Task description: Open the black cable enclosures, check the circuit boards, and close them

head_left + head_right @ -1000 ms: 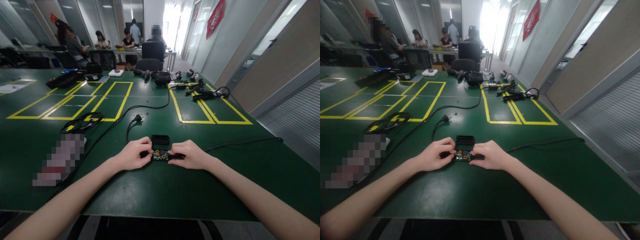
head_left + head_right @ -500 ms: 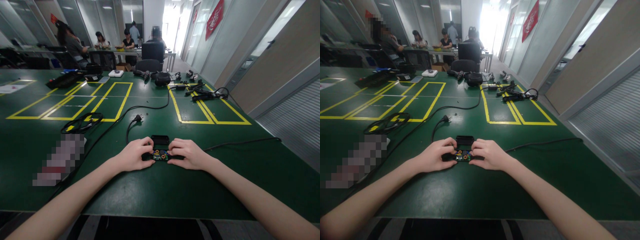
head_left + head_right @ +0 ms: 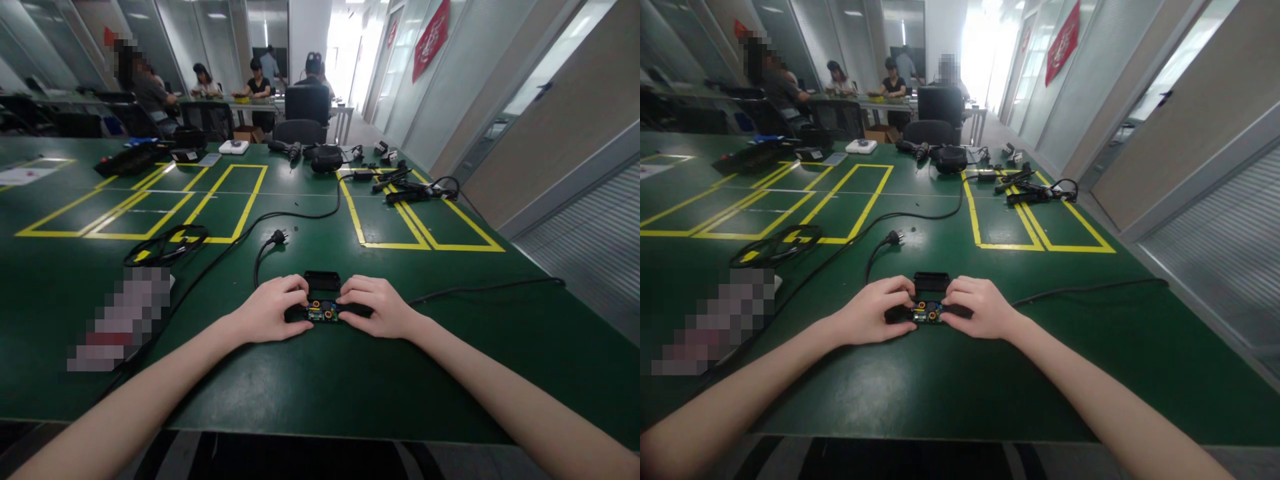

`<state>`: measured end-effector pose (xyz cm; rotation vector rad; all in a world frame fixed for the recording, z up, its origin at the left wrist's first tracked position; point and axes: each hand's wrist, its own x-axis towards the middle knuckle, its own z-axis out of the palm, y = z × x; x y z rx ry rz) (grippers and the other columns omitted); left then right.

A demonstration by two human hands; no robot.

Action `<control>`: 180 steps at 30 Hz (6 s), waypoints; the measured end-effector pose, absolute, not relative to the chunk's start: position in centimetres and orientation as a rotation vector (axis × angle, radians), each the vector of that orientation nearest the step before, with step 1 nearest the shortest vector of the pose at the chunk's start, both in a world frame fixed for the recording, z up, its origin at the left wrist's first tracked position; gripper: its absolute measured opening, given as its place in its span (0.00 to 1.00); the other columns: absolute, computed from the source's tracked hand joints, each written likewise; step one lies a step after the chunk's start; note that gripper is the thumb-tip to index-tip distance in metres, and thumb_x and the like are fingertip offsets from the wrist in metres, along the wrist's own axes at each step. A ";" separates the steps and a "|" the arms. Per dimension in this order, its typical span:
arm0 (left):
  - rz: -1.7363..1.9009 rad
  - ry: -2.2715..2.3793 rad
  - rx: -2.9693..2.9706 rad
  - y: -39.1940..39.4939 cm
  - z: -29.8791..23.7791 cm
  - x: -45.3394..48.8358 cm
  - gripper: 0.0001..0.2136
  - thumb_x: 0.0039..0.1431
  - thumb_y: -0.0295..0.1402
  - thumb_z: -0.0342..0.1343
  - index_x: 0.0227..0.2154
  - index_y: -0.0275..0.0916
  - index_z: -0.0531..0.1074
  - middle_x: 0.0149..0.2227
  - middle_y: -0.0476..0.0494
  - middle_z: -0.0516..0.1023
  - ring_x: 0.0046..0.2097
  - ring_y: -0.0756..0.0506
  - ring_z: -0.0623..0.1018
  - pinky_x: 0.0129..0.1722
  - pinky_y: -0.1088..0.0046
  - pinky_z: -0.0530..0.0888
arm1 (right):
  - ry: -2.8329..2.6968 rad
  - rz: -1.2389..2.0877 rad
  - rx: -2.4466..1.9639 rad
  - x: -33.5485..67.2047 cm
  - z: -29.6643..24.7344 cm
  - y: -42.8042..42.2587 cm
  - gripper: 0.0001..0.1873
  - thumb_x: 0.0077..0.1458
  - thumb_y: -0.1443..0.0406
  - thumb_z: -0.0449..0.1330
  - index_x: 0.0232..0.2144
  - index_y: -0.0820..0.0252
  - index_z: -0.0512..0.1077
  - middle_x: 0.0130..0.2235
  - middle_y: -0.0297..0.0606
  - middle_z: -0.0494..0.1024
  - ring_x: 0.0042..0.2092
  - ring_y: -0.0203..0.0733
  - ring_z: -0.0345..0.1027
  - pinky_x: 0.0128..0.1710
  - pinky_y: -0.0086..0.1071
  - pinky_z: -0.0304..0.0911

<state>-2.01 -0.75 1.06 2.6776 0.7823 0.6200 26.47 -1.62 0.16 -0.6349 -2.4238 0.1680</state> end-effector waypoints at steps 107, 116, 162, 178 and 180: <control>0.703 0.740 2.762 -1.1 0.5 -1.8 0.11 0.61 0.36 0.65 0.44 0.38 0.78 0.63 0.30 0.72 0.59 0.35 0.78 0.58 0.54 0.78 | -2.312 0.502 -0.695 26.2 0.6 -1.9 0.09 0.67 0.67 0.58 0.32 0.55 0.72 0.49 0.46 0.82 0.47 0.45 0.79 0.46 0.38 0.76; 0.702 0.722 2.733 -1.1 0.4 -1.8 0.14 0.61 0.35 0.65 0.47 0.37 0.78 0.60 0.31 0.74 0.57 0.36 0.79 0.57 0.56 0.79 | -2.220 0.573 -0.787 26.4 -0.1 -1.6 0.09 0.65 0.69 0.59 0.32 0.55 0.75 0.49 0.44 0.83 0.48 0.46 0.80 0.48 0.40 0.77; 0.823 0.638 2.823 -1.1 0.9 -1.8 0.08 0.72 0.37 0.56 0.38 0.38 0.70 0.52 0.36 0.79 0.47 0.44 0.82 0.43 0.69 0.78 | -2.189 0.710 -0.747 26.4 0.6 -2.2 0.03 0.63 0.66 0.64 0.41 0.58 0.74 0.38 0.39 0.78 0.37 0.40 0.75 0.38 0.34 0.74; 0.814 0.668 2.570 -1.4 0.9 -1.0 0.14 0.65 0.31 0.59 0.53 0.39 0.73 0.54 0.36 0.77 0.54 0.40 0.78 0.55 0.61 0.77 | -2.334 0.609 -0.748 25.9 0.2 -2.1 0.22 0.52 0.70 0.70 0.48 0.55 0.71 0.47 0.41 0.75 0.46 0.44 0.74 0.46 0.36 0.72; 0.787 0.679 2.563 -1.4 0.9 -0.7 0.14 0.63 0.30 0.59 0.52 0.39 0.73 0.52 0.37 0.79 0.52 0.40 0.78 0.54 0.60 0.77 | -2.329 0.611 -0.736 25.8 0.1 -2.2 0.21 0.52 0.71 0.68 0.48 0.55 0.71 0.47 0.42 0.76 0.47 0.45 0.75 0.46 0.37 0.72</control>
